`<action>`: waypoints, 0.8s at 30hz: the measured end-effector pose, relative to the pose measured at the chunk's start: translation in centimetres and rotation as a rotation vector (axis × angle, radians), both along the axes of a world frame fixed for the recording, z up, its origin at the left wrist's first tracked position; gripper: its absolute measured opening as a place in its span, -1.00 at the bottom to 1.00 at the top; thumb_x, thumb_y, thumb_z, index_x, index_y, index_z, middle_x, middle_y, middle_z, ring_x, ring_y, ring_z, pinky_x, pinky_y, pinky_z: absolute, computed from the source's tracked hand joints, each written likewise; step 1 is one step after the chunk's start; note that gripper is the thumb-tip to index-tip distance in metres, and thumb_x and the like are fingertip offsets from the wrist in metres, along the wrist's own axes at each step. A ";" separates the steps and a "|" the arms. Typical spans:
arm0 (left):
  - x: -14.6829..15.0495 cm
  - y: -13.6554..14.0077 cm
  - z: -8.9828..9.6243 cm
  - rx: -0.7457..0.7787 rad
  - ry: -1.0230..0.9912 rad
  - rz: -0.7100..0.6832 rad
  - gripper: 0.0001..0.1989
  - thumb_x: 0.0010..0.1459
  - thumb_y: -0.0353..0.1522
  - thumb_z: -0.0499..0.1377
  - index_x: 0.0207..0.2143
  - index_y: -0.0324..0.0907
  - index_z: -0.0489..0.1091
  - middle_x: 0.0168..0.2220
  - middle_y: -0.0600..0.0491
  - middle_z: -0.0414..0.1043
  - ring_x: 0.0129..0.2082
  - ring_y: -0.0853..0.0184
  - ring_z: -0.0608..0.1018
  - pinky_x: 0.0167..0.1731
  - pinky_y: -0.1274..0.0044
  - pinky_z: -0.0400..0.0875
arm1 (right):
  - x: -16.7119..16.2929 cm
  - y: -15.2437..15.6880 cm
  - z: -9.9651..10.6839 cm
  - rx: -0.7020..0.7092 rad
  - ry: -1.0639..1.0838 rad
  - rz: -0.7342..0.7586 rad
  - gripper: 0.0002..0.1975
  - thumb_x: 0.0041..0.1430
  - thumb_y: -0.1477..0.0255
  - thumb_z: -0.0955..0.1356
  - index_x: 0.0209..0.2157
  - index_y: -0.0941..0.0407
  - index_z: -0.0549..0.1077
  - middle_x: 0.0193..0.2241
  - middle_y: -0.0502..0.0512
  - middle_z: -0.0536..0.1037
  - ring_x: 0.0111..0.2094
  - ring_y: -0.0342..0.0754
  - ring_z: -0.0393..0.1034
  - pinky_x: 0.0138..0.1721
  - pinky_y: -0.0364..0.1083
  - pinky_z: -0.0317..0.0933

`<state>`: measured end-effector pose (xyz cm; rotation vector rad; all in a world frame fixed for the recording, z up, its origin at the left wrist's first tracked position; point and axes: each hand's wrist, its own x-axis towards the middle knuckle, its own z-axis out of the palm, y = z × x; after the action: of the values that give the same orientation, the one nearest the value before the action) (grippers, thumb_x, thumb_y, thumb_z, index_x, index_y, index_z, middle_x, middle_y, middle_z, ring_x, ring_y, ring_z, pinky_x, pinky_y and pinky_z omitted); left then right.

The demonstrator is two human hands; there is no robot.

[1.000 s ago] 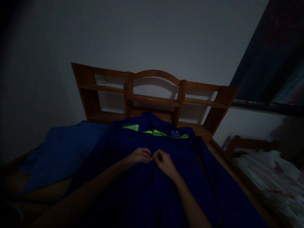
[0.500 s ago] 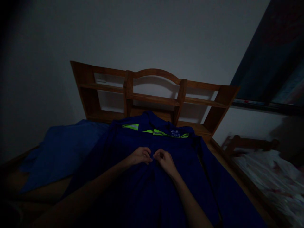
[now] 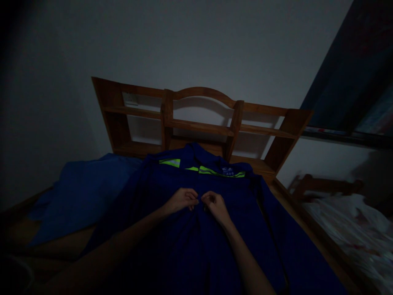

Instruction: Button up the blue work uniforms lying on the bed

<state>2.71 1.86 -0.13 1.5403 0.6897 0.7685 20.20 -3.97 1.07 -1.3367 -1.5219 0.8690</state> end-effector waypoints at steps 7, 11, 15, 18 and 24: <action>-0.4 0.0 0.6 0.157 0.093 0.027 -0.67 -0.13 -0.22 0.29 -0.35 -0.28 0.42 -0.42 0.05 0.44 -0.67 0.50 0.43 -0.64 0.65 0.30 | 0.0 0.0 -0.2 0.002 0.008 -0.004 -0.84 0.05 0.35 0.27 -0.41 0.15 0.40 -0.61 -0.04 0.40 -0.61 -0.17 0.29 -0.55 -0.19 0.15; -0.4 -0.1 0.9 0.179 0.131 0.031 -0.70 -0.12 -0.25 0.28 -0.37 -0.27 0.41 -0.46 0.08 0.42 -0.69 0.51 0.42 -0.67 0.67 0.26 | 0.0 0.0 -0.1 0.008 -0.016 0.001 -0.83 0.06 0.33 0.27 -0.42 0.14 0.40 -0.60 -0.03 0.41 -0.59 -0.17 0.30 -0.53 -0.19 0.17; -0.3 0.0 0.7 0.166 0.123 0.022 -0.71 -0.12 -0.26 0.28 -0.37 -0.27 0.40 -0.46 0.08 0.42 -0.69 0.50 0.42 -0.67 0.66 0.26 | -0.1 -0.1 -0.2 0.013 -0.049 -0.009 -0.82 0.08 0.33 0.26 -0.41 0.14 0.40 -0.61 -0.04 0.41 -0.59 -0.17 0.30 -0.52 -0.19 0.17; -0.3 0.2 0.4 0.154 0.118 0.013 -0.70 -0.13 -0.25 0.28 -0.36 -0.27 0.40 -0.45 0.08 0.41 -0.69 0.50 0.42 -0.67 0.65 0.28 | -0.1 -0.1 -0.3 0.009 -0.064 -0.018 -0.84 0.08 0.34 0.26 -0.41 0.13 0.39 -0.62 -0.05 0.40 -0.59 -0.17 0.29 -0.53 -0.19 0.16; -0.3 0.4 -0.1 0.134 0.094 0.006 -0.67 -0.16 -0.23 0.31 -0.38 -0.26 0.38 -0.49 0.10 0.39 -0.66 0.47 0.45 -0.66 0.65 0.30 | -0.2 -0.1 -0.2 0.028 -0.067 0.014 -0.85 0.07 0.34 0.28 -0.39 0.12 0.39 -0.56 -0.05 0.41 -0.55 -0.17 0.30 -0.51 -0.20 0.16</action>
<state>2.36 2.31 -0.19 1.7059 0.7243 0.7628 20.02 -4.12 0.88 -1.3481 -1.5913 0.8167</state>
